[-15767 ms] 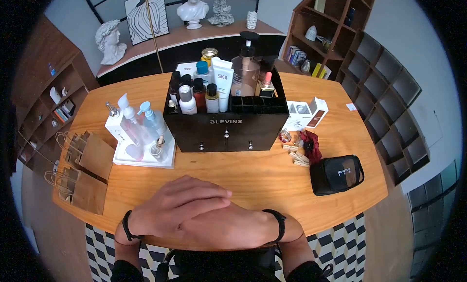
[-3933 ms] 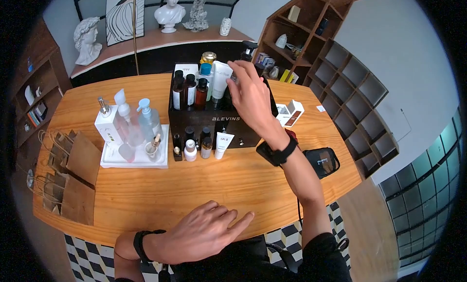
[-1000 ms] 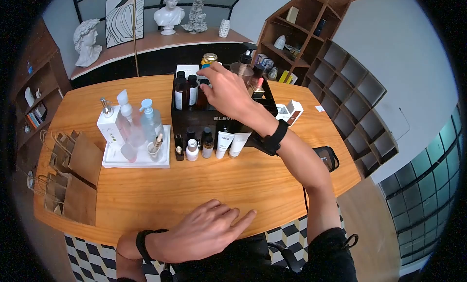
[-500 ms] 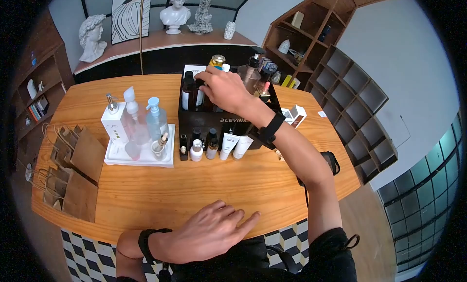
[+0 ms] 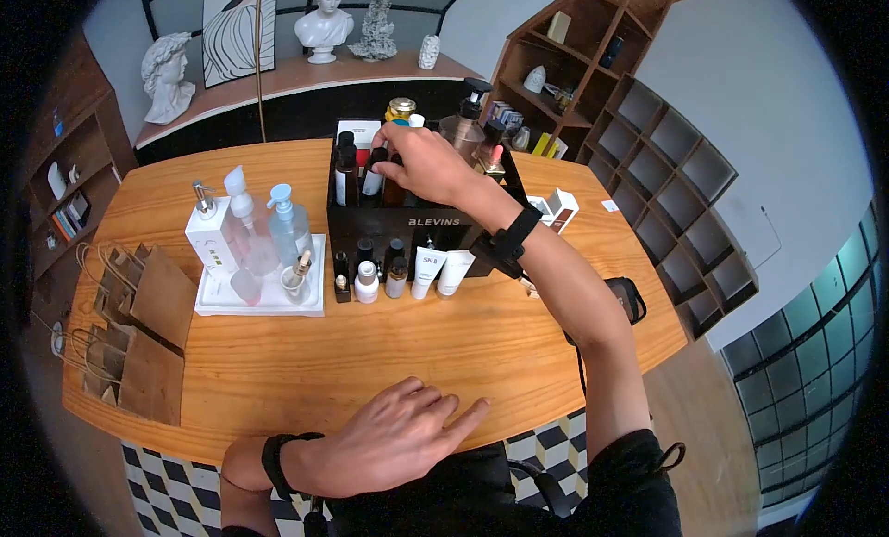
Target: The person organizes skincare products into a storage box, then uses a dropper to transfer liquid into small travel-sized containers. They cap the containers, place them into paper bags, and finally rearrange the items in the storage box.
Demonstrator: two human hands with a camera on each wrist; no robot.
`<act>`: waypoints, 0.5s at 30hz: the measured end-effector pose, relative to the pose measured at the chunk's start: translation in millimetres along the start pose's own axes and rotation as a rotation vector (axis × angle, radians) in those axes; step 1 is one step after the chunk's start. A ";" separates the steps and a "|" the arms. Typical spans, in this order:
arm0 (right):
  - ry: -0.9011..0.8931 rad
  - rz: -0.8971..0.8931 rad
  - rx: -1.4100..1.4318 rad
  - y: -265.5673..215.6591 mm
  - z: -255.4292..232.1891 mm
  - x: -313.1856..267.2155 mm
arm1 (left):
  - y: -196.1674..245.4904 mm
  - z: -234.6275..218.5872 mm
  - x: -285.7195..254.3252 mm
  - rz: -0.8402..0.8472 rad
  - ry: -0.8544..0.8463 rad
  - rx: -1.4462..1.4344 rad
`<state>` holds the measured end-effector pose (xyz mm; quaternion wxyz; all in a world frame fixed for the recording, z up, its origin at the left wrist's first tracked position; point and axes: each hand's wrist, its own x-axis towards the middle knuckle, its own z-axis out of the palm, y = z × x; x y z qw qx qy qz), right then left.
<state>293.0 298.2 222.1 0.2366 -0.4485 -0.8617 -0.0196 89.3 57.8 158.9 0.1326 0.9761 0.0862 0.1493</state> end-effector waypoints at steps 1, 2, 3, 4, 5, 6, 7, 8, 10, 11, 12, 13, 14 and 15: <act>-0.003 -0.003 0.036 -0.3 -0.6 -0.4 | 0.1 -0.7 0.1 0.002 -0.008 0.004; -0.002 -0.002 0.037 -0.3 -0.5 -1.4 | 0.0 -0.4 0.1 0.003 -0.009 0.004; -0.002 -0.002 0.039 -0.5 -0.2 -2.9 | -0.3 0.2 0.1 0.003 -0.007 0.003; -0.002 -0.003 0.040 -0.6 -0.4 -4.3 | -0.4 0.9 0.3 0.004 -0.003 0.002; 0.000 0.000 0.039 -0.8 -0.9 -5.5 | -0.4 1.8 0.5 0.006 -0.005 0.001; 0.007 -0.009 0.045 -1.3 -1.7 -6.8 | -0.4 2.8 0.6 0.002 0.000 0.009; 0.016 -0.016 0.051 -1.5 -2.4 -8.8 | -0.1 3.2 0.4 -0.002 0.004 0.017; 0.018 -0.011 0.051 -0.1 -1.9 -12.3 | 0.0 2.8 -0.2 0.002 0.000 0.017; 0.220 -0.151 -0.024 -2.4 -3.2 -18.2 | -1.4 0.3 -1.3 0.027 0.019 0.028; 0.225 -0.152 -0.024 -2.8 -9.3 -24.1 | -0.7 -2.1 -1.7 0.027 0.016 0.033; 0.271 -0.104 -0.007 -15.1 -26.8 -32.0 | 0.5 -4.9 -2.4 0.016 0.018 0.023; 0.315 -0.058 0.010 -25.2 -43.4 -39.4 | 0.6 -6.5 -2.6 0.003 0.020 0.012; 0.353 -0.040 0.029 -30.0 -56.5 -47.0 | -0.2 -6.7 -2.5 0.002 0.019 0.012; 0.389 -0.017 0.045 -33.4 -69.7 -56.8 | -0.5 -6.4 -2.2 0.002 0.015 0.012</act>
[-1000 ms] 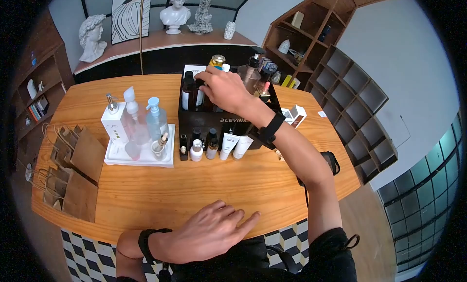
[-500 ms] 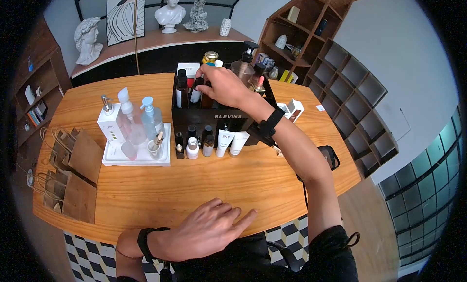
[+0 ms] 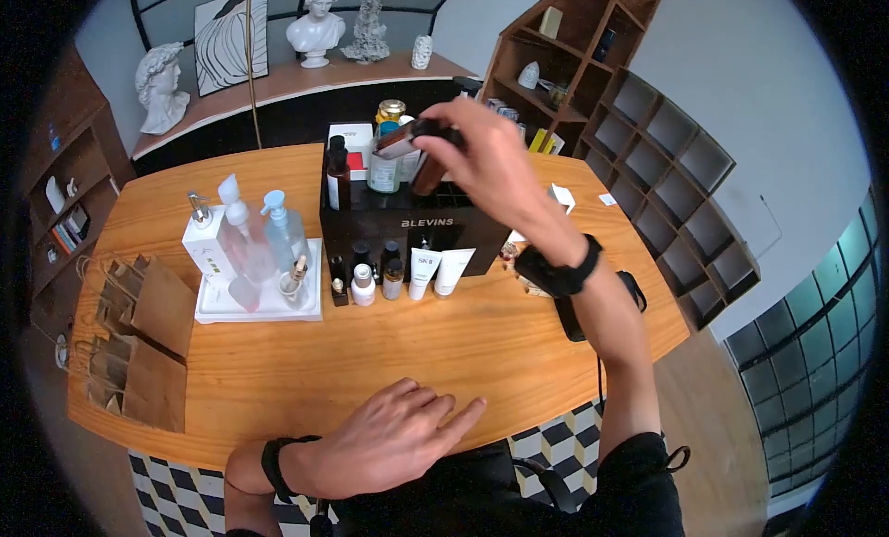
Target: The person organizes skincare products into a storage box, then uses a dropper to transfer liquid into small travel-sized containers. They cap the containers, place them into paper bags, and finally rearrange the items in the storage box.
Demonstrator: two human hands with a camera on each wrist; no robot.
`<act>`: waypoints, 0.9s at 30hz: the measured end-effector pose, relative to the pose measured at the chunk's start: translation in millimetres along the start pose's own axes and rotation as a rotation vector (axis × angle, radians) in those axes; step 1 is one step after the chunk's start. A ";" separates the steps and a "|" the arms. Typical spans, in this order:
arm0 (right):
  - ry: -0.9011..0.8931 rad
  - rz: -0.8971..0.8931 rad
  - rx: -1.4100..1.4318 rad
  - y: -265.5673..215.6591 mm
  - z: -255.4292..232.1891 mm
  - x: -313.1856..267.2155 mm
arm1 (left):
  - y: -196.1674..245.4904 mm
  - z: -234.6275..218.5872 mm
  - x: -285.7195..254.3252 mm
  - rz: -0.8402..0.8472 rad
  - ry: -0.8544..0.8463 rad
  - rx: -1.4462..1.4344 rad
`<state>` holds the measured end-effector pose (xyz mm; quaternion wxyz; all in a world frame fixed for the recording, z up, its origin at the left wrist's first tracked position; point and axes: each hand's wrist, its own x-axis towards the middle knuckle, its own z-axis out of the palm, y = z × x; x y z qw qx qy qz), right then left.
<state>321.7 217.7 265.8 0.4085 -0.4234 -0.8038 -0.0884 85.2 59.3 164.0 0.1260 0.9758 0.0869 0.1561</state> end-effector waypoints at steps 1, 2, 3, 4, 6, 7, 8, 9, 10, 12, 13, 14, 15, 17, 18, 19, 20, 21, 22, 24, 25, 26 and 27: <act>0.012 0.024 0.009 -4.2 -16.3 -5.7 | -0.2 1.4 0.6 0.005 -0.005 -0.003; -0.001 0.061 0.005 -10.5 -32.7 -12.1 | -0.5 3.6 1.3 0.013 -0.008 -0.011; -0.044 0.084 0.003 -12.8 -46.6 -19.5 | -1.1 6.1 1.8 0.006 -0.003 0.004; -0.088 0.105 0.002 -13.7 -58.9 -27.6 | -1.1 8.0 2.0 -0.002 0.004 0.018; -0.260 0.223 -0.041 -13.9 -79.2 -45.9 | -0.7 6.4 2.2 0.002 -0.005 0.028; -0.334 0.153 -0.095 -17.5 -85.9 -52.1 | -0.8 5.6 2.1 0.003 -0.012 0.045; -0.415 0.213 -0.087 -4.4 -85.2 -67.7 | -0.7 6.1 2.1 0.002 -0.012 0.045; -0.471 0.192 -0.075 5.3 -78.2 -80.3 | -0.3 7.0 2.4 -0.006 -0.007 0.041; -0.526 0.171 -0.065 15.5 -70.9 -93.7 | 0.0 7.8 3.2 -0.011 -0.003 0.038; -0.574 0.209 -0.092 38.7 -48.3 -124.1 | -0.7 8.6 3.4 -0.006 0.000 0.030; -0.572 0.179 -0.100 48.7 -37.0 -135.1 | -0.9 8.5 3.8 -0.008 0.006 0.022; -0.568 0.179 -0.101 54.0 -29.9 -142.3 | -0.7 7.8 4.3 -0.006 0.004 0.025; -0.559 0.190 -0.110 57.7 -23.6 -148.0 | -0.3 6.9 4.5 -0.006 0.008 0.022; -0.553 0.203 -0.089 73.2 -9.5 -159.8 | -0.7 6.2 3.8 -0.010 0.007 0.022; -0.550 0.203 -0.085 79.4 -3.4 -163.0 | -1.4 7.2 3.6 -0.010 0.011 0.030; -0.558 0.181 -0.076 84.4 1.3 -165.7 | -1.8 8.2 3.6 -0.008 0.016 0.036; -0.566 0.160 -0.068 88.5 3.7 -168.0 | -2.2 8.7 3.7 -0.006 0.013 0.036; -0.564 0.164 -0.068 89.8 5.1 -168.3 | -3.1 9.0 4.0 -0.008 0.017 0.024; -0.569 0.175 -0.086 90.4 7.0 -168.3 | -3.8 9.1 4.1 -0.010 0.020 0.012; -0.576 0.186 -0.102 91.2 8.6 -167.2 | -5.1 9.2 4.7 -0.006 0.015 0.007; -0.570 0.215 -0.088 90.5 7.8 -166.5 | -5.7 9.5 4.9 -0.003 0.011 0.002; -0.565 0.246 -0.075 90.3 6.9 -166.5 | -6.2 10.6 5.0 -0.002 0.008 -0.001; -0.565 0.251 -0.075 91.1 6.1 -166.7 | -6.7 12.4 5.0 -0.008 0.019 -0.006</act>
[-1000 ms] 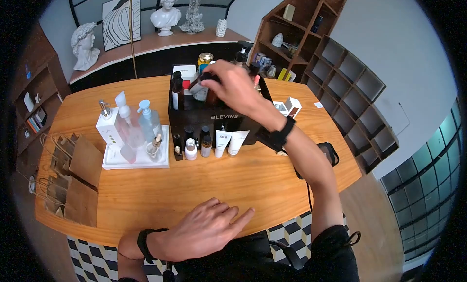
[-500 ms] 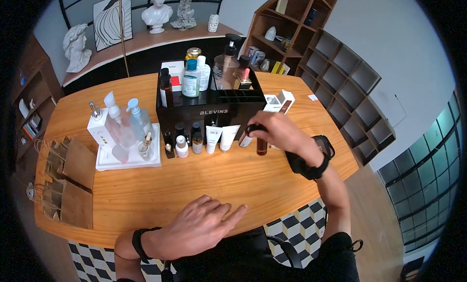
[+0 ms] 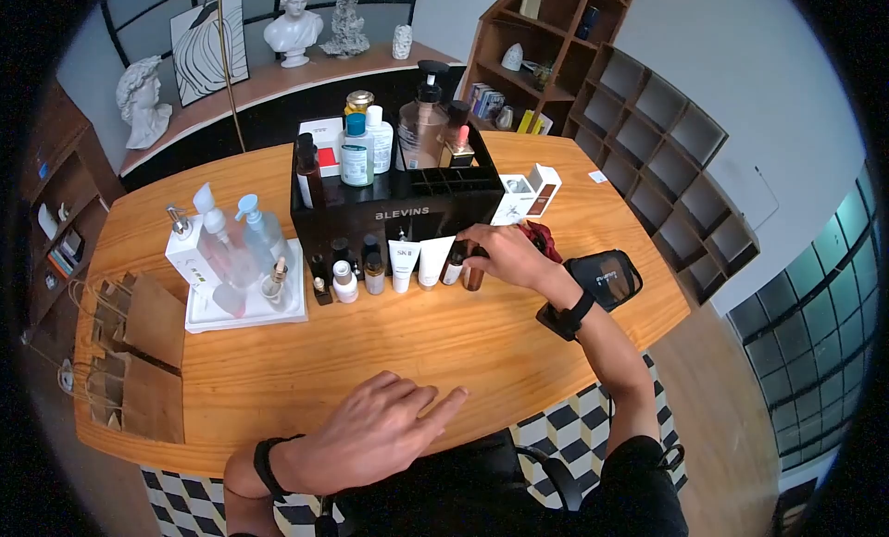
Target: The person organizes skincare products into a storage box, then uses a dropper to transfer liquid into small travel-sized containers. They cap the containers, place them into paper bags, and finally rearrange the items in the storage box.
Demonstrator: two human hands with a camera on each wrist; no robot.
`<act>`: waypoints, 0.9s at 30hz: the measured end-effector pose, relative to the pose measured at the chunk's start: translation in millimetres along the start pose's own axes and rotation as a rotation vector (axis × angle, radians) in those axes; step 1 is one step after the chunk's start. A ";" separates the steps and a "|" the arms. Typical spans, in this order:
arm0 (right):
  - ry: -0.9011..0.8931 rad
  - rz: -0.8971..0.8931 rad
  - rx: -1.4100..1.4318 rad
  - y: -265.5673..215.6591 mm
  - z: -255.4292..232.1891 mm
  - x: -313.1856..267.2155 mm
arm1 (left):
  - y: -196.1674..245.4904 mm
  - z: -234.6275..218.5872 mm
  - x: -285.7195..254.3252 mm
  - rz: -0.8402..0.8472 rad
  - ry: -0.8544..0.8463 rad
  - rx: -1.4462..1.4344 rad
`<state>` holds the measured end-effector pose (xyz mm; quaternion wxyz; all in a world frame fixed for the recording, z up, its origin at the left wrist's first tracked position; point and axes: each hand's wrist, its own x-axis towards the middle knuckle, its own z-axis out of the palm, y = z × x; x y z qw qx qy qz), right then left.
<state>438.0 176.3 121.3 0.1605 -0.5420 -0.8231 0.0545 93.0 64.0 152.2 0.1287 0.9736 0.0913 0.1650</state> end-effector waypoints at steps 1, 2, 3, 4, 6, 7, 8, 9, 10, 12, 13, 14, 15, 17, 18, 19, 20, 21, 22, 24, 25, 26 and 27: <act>0.001 -0.008 -0.005 1.0 -0.6 -0.1 | -0.4 1.1 0.0 -0.006 0.011 -0.005; 0.003 -0.016 -0.010 1.5 -0.4 -0.8 | -0.7 1.3 -0.1 -0.004 0.008 -0.008; 0.003 -0.013 -0.009 1.2 0.6 -1.3 | -1.2 1.1 0.0 -0.005 0.012 -0.006; 0.020 0.018 0.014 0.7 1.7 -1.4 | -1.5 0.7 0.3 -0.005 0.016 -0.004; 0.040 0.052 0.039 2.3 4.1 -2.9 | -1.3 -0.8 0.8 -0.004 0.003 -0.005; 0.071 0.013 0.004 4.7 7.0 -3.8 | -1.3 -1.4 0.9 -0.006 -0.008 -0.005; 0.103 -0.026 -0.031 6.0 8.9 -4.7 | -1.5 -1.8 1.1 -0.004 -0.011 -0.004; 0.105 -0.023 -0.030 4.2 8.3 -5.6 | -1.8 -2.0 1.2 -0.004 -0.011 0.000; 0.100 -0.012 -0.041 1.0 6.1 -6.3 | -2.0 -2.2 1.4 -0.003 -0.010 0.004; 0.094 -0.001 -0.053 -5.1 -0.4 -7.6 | -1.9 -2.4 1.8 -0.011 -0.018 0.001; 0.127 0.000 -0.062 -7.4 -5.2 -9.0 | -1.9 -2.5 1.8 -0.019 -0.025 -0.002; 0.160 0.001 -0.071 -9.9 -10.3 -9.9 | -2.0 -2.9 1.7 -0.019 -0.025 -0.003; 0.159 0.000 -0.071 -13.0 -16.7 -9.6 | -2.0 -3.4 1.7 -0.017 -0.021 0.002; 0.311 0.060 -0.019 -18.0 -30.7 -6.9 | -2.4 -3.2 1.7 -0.014 -0.015 0.005; 0.391 0.039 -0.011 -20.0 -34.4 -4.4 | -2.4 -2.4 2.0 -0.012 -0.013 0.002; 0.390 0.041 -0.015 -24.1 -38.3 -2.0 | -2.3 -1.9 2.3 -0.010 -0.012 0.001; 0.453 0.026 -0.028 -29.4 -42.0 1.2 | -2.1 -2.0 2.5 -0.007 -0.010 0.001; 0.516 0.008 -0.040 -34.4 -45.3 5.2 | -2.0 -2.6 2.3 -0.007 -0.013 0.004; 0.516 0.004 -0.041 -38.6 -48.4 9.9 | -2.0 -3.5 1.6 -0.009 -0.016 0.008; 0.646 0.038 0.004 -46.4 -55.0 21.2 | -0.5 -7.1 0.8 -0.003 -0.004 0.019; 0.646 0.032 0.004 -50.0 -58.8 28.2 | 0.0 -8.5 0.5 0.008 0.004 0.026; 0.690 0.041 -0.007 -53.1 -63.0 36.0 | 0.2 -8.8 0.0 0.006 0.008 0.030; 0.735 0.052 -0.019 -54.1 -66.8 43.6 | 0.7 -8.5 -0.7 0.006 0.007 0.027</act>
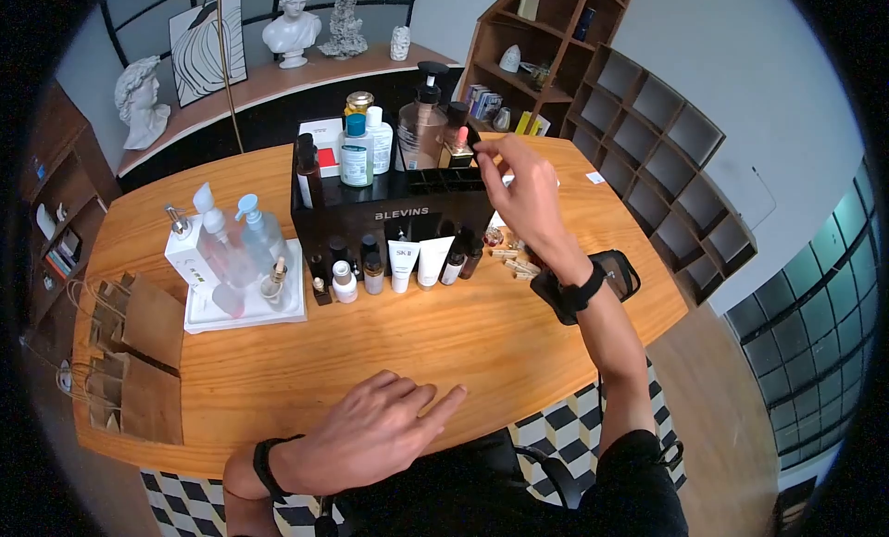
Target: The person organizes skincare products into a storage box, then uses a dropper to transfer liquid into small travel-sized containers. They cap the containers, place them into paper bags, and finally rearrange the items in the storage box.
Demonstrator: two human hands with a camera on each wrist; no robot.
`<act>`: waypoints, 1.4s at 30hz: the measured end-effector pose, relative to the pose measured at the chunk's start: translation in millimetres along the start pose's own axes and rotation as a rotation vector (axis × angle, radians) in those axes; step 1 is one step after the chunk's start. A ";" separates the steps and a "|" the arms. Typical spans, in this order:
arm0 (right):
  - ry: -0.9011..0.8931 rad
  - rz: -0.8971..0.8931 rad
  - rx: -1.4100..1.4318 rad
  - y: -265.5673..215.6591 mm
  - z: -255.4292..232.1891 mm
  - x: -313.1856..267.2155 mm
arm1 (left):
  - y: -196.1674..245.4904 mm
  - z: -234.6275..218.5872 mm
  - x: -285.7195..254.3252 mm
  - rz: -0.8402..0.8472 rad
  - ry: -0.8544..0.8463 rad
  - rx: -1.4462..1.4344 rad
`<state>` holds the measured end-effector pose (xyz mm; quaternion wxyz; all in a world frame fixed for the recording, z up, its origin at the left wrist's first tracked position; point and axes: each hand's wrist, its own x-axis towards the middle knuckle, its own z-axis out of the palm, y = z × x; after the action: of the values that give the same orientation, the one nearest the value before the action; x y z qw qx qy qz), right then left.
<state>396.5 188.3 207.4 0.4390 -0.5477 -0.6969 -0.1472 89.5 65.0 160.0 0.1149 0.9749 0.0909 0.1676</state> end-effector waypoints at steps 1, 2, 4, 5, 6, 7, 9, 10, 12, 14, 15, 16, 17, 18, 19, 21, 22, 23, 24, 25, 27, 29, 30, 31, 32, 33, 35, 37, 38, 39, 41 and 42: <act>0.014 -0.056 0.008 3.1 4.1 8.6 | 0.6 0.1 -0.4 0.001 -0.001 -0.004; 0.015 -0.059 0.007 2.0 5.8 15.1 | 1.3 -0.1 -0.7 0.001 0.001 -0.003; -0.091 -0.046 -0.122 -2.0 9.3 27.0 | 2.1 -0.7 -2.1 -0.004 0.016 -0.003; -0.117 -0.027 -0.154 2.5 12.9 32.4 | 2.4 -1.6 -2.6 -0.007 0.021 0.000; -0.118 -0.034 -0.152 8.3 18.0 37.9 | 2.8 -2.7 -3.0 -0.008 0.020 0.001; -0.112 -0.026 -0.186 15.1 23.8 42.8 | 3.3 -3.4 -3.4 -0.008 0.020 0.001; -0.102 0.015 -0.226 32.2 36.2 50.3 | 3.5 -3.3 -4.2 -0.006 0.017 0.009; -0.102 0.012 -0.227 39.6 41.6 51.9 | 3.5 -3.4 -4.4 0.000 0.007 0.021; -0.173 0.145 -0.274 46.9 49.0 54.9 | 4.7 -4.3 -4.1 0.000 0.005 0.011; -0.237 0.202 -0.247 49.2 50.0 56.9 | 5.2 -4.9 -5.0 -0.001 0.002 0.001; -0.304 0.262 -0.222 49.7 50.4 57.3 | 5.2 -4.1 -5.2 0.001 0.008 0.008; -0.304 0.262 -0.222 51.2 51.7 57.1 | 5.3 -3.3 -5.3 0.005 0.014 0.015; -0.266 0.254 -0.171 53.7 53.5 56.4 | 5.4 -2.8 -5.4 0.005 0.014 0.014; -0.227 0.247 -0.121 56.8 55.0 54.7 | 5.4 -2.5 -5.5 0.006 0.027 0.019; -0.226 0.249 -0.121 61.2 57.2 51.7 | 5.8 -2.2 -5.3 0.008 0.038 0.023; -0.082 0.173 -0.072 61.8 59.5 48.7 | 6.6 -2.7 -4.5 0.006 0.030 0.023; -0.080 0.173 -0.072 58.2 55.5 47.3 | 6.6 -3.1 -4.1 0.001 0.023 0.023; 0.014 0.139 -0.044 54.4 49.0 44.3 | 6.2 -3.0 -3.6 0.001 0.023 0.025; 0.107 0.106 -0.017 46.0 41.9 42.5 | 5.9 -2.3 -3.2 -0.002 0.015 0.018; 0.148 0.035 0.040 43.7 33.6 40.6 | 5.8 -1.4 -3.0 -0.005 0.006 0.010; 0.193 0.021 0.064 32.8 13.5 33.4 | 4.6 0.0 -2.8 -0.008 0.008 -0.001; 0.184 0.089 0.113 14.6 -12.2 21.1 | 2.2 1.0 -2.7 -0.011 0.015 -0.014; 0.180 0.093 0.110 11.0 -20.2 10.4 | 1.1 0.5 -3.1 -0.006 0.027 -0.003; 0.111 0.157 0.216 8.5 -27.4 -0.9 | 0.5 0.4 -3.1 -0.001 0.038 0.009; 0.042 0.221 0.322 6.2 -32.9 -13.1 | 0.3 0.9 -2.8 0.001 0.038 0.003; -0.054 0.280 0.309 3.5 -36.7 -25.9 | 0.0 1.4 -2.2 -0.009 0.029 0.001; -0.179 0.322 0.394 5.9 -30.5 -60.7 | -0.5 2.8 -0.8 -0.018 0.020 -0.003; -0.313 0.318 0.231 0.0 -21.4 -89.9 | -0.2 4.1 0.4 -0.018 -0.001 0.006; -0.318 0.278 0.253 2.4 -12.1 -106.0 | -0.1 5.2 0.7 -0.016 -0.003 0.005; -0.340 0.243 0.207 -0.3 -6.4 -117.0 | -0.5 6.6 0.8 -0.013 -0.007 -0.002; -0.358 0.209 0.164 -5.0 3.1 -131.1 | -0.8 7.1 1.2 -0.010 -0.016 -0.005; -0.363 0.222 0.176 -6.6 7.1 -135.9 | -0.8 6.6 1.4 -0.012 -0.020 -0.010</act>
<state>389.4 104.7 100.2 0.3662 -0.5979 -0.7101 0.0642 93.0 64.9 154.1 0.1217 0.9754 0.0949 0.1577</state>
